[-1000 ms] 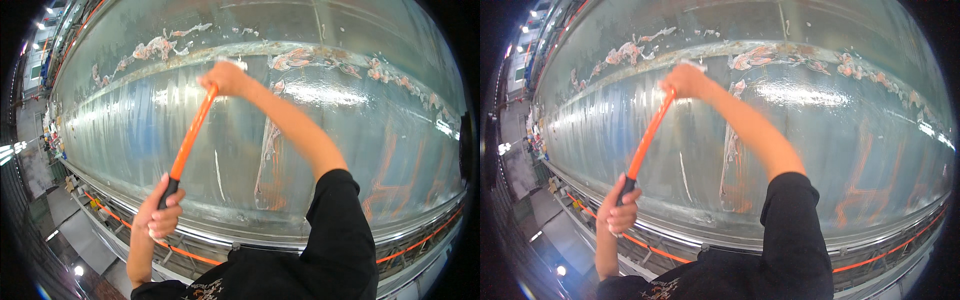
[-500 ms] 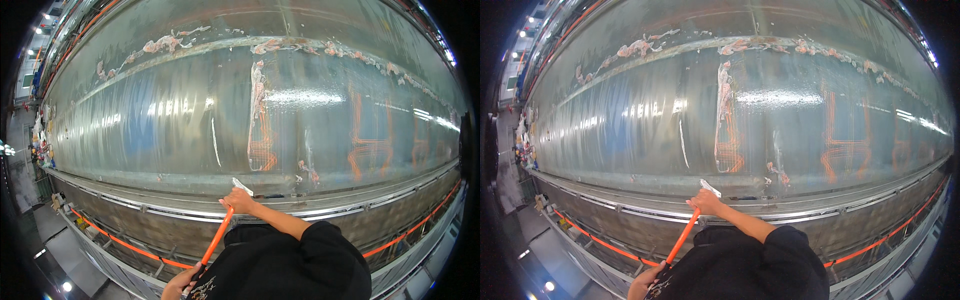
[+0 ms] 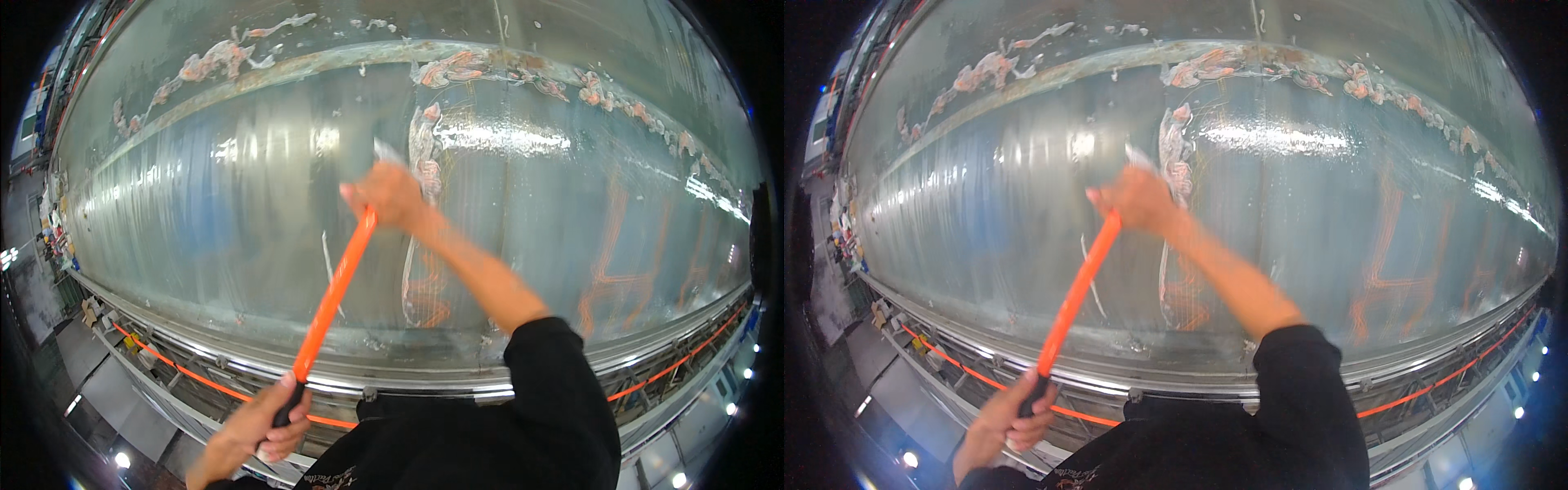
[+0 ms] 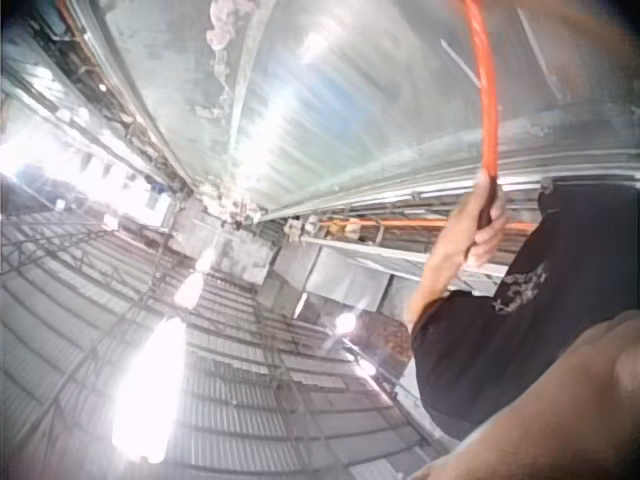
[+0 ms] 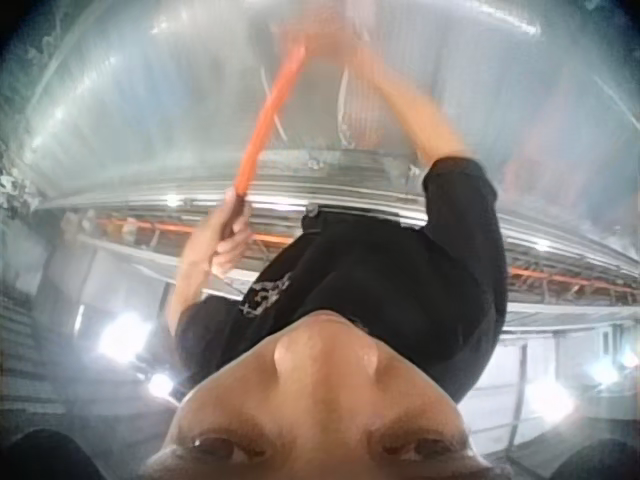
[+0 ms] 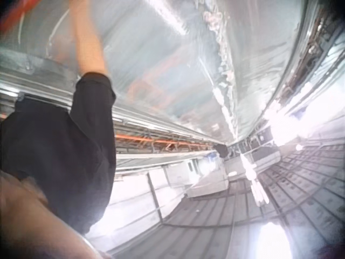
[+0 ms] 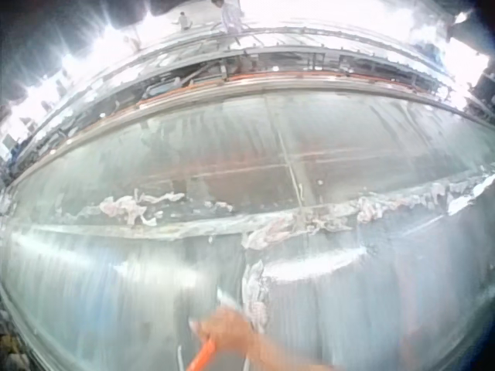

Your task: The person uses a long-handled squeegee to clean a large, curved glass surface. They repeatedly wipe the surface in vertical strokes, removing residue and water streaks from the glass.

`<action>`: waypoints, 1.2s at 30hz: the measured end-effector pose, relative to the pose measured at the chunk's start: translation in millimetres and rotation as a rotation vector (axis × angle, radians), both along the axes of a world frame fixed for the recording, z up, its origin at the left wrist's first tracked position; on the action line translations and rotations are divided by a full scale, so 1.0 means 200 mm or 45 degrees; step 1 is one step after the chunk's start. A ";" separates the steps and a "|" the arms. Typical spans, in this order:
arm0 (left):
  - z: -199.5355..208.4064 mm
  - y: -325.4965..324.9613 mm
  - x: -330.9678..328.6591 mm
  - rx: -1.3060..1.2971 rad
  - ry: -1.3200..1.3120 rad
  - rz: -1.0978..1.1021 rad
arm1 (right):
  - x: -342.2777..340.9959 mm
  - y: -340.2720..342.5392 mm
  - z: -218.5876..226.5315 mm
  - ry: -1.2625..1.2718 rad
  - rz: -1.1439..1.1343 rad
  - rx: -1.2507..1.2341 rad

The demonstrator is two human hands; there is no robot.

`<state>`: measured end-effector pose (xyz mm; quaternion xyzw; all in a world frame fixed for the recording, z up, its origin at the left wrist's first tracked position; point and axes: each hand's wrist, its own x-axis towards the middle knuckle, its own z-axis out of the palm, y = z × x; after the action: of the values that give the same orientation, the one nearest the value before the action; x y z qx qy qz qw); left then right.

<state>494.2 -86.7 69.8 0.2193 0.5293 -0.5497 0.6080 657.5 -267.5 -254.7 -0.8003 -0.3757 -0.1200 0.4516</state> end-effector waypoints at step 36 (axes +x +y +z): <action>0.21 -0.13 -0.91 0.088 0.029 -0.027 | -1.11 -0.07 0.15 0.168 0.079 0.057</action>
<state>312.1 -112.9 111.9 0.2396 0.5523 -0.5400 0.5882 435.4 -282.3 -224.7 -0.7842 -0.3668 -0.0614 0.4968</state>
